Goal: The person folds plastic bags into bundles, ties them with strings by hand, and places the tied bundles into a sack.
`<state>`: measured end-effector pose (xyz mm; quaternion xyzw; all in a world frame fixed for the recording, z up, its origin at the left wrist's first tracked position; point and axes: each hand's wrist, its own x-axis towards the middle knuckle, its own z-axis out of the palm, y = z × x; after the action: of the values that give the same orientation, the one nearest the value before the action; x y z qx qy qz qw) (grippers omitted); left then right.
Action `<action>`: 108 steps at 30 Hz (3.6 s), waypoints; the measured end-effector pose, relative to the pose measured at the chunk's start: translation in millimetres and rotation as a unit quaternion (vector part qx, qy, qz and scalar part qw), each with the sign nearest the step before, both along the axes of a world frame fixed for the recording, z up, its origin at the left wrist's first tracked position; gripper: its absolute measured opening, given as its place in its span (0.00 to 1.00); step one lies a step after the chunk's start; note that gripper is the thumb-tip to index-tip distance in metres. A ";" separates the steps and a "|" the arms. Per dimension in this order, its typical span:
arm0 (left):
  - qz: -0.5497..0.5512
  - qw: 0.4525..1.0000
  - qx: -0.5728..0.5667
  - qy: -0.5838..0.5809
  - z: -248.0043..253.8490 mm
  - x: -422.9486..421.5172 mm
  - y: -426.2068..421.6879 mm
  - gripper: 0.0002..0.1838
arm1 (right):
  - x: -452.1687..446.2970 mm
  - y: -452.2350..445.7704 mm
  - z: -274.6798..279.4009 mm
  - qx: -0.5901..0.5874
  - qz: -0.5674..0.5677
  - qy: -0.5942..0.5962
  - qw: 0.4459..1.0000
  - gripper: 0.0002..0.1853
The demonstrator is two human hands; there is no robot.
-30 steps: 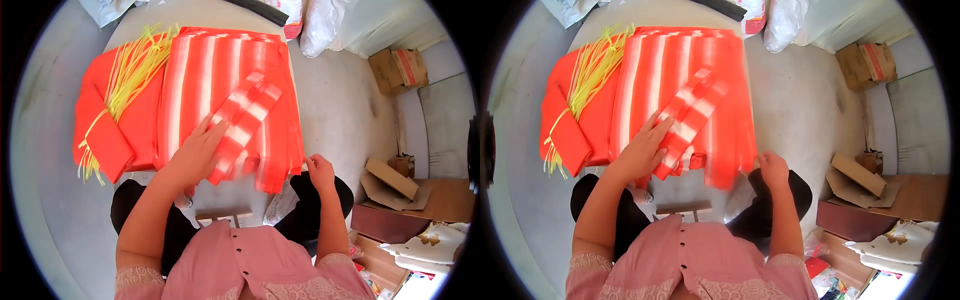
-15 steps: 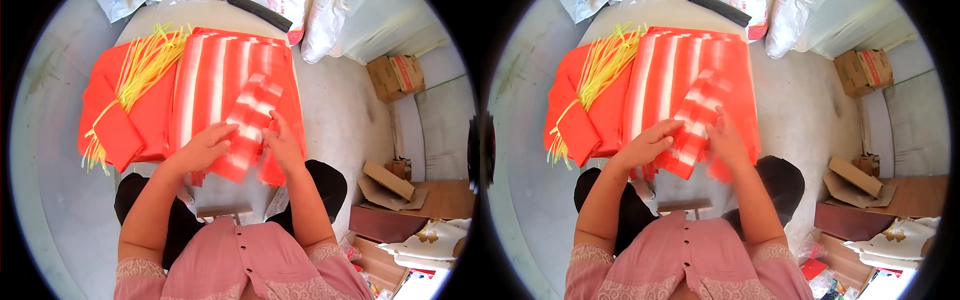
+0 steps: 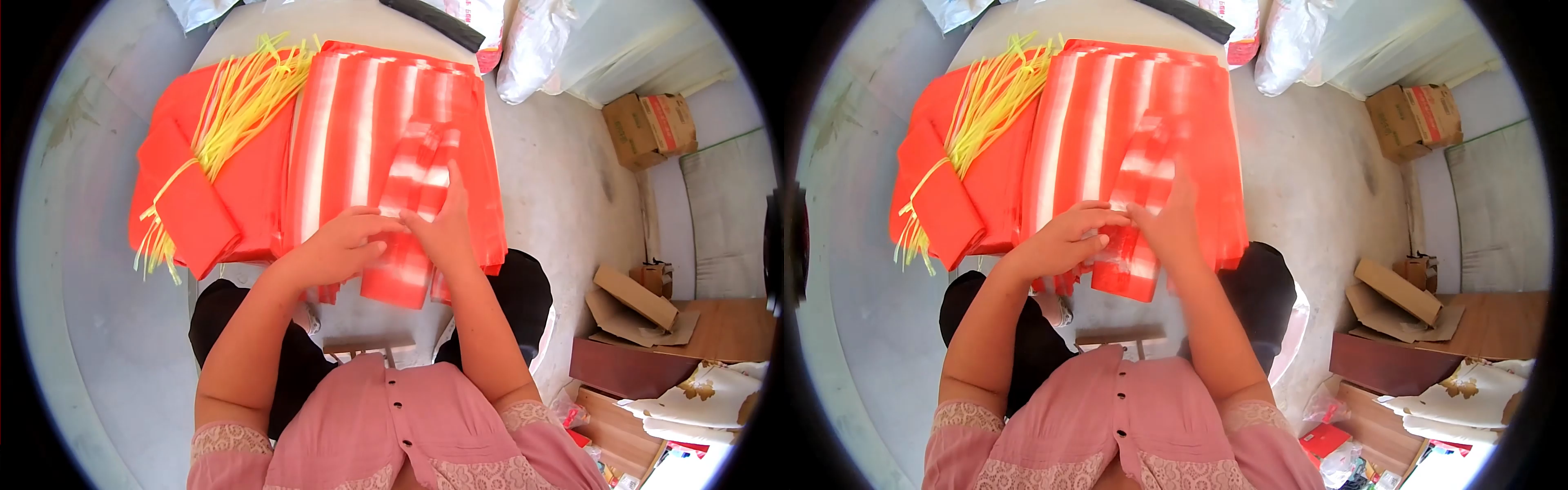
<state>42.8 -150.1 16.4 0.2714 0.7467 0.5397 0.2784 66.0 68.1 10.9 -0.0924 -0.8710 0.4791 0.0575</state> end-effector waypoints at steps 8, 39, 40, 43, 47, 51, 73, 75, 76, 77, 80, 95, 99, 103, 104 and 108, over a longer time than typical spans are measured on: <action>0.167 0.982 0.060 -0.068 -24.9 7.3 24.7 0.35 | -2.2 -4.4 34.1 -0.312 -0.029 -0.053 0.948 0.58; 0.385 0.774 -0.392 0.315 -76.1 -93.7 -118.0 0.19 | 8.6 -12.4 26.4 -0.430 -0.067 -0.038 0.900 0.52; 0.392 0.774 -0.394 0.305 -77.9 -93.9 -117.8 0.19 | 9.2 -10.2 25.4 -0.431 -0.074 -0.039 0.899 0.52; 0.407 0.754 -0.398 0.328 -84.0 -97.9 -118.1 0.20 | 9.8 -2.2 17.9 -0.434 -0.077 -0.035 0.897 0.53; 0.401 0.765 -0.403 0.303 -80.1 -99.7 -118.5 0.18 | 11.7 -1.8 16.3 -0.464 -0.055 -0.024 0.884 0.53; 0.400 0.777 -0.360 0.327 -61.5 -93.2 -113.9 0.14 | 13.5 -1.8 15.1 -0.472 -0.055 -0.028 0.880 0.52; 0.140 0.955 0.072 -0.252 -11.6 -8.0 -3.4 0.42 | 5.4 -37.8 0.0 -0.487 -0.033 0.030 0.872 0.47; 0.140 0.975 0.059 -0.162 -18.9 -7.7 0.9 0.41 | 5.2 -36.7 1.1 -0.479 -0.032 0.027 0.877 0.47; 0.160 0.979 0.044 -0.117 -18.3 -4.7 3.9 0.42 | 5.0 -36.3 1.8 -0.475 -0.031 0.027 0.879 0.47; 0.180 0.981 0.029 -0.072 -17.0 -2.6 6.8 0.43 | 5.1 -35.0 0.0 -0.459 -0.024 0.033 0.887 0.47; 0.155 0.972 0.001 -0.178 13.7 -5.9 9.6 0.46 | 6.6 -28.6 0.8 -0.414 -0.017 0.028 0.910 0.47; 0.169 0.974 0.030 -0.151 -5.3 -27.4 41.6 0.45 | 12.1 69.0 -5.1 -0.191 0.048 -0.098 0.976 0.23; 0.157 0.980 -0.009 -0.120 4.2 -24.4 40.0 0.45 | 17.6 82.2 -12.4 0.016 0.078 -0.035 0.996 0.21; 0.165 0.985 -0.040 -0.027 -2.5 -22.7 46.2 0.44 | 18.4 80.5 6.0 0.190 0.080 0.001 0.979 0.16; 0.170 0.985 -0.040 0.009 -7.7 -21.6 48.0 0.44 | 17.9 79.1 14.6 0.210 0.075 -0.051 0.973 0.14; 0.160 0.981 -0.087 0.060 -5.5 -21.6 49.6 0.43 | 14.6 72.5 46.8 0.304 0.080 -0.200 0.928 0.15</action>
<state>21.2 -100.5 10.9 0.1549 0.8403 0.4926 0.1652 80.6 140.6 57.8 -0.0942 -0.9728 0.1659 -0.1311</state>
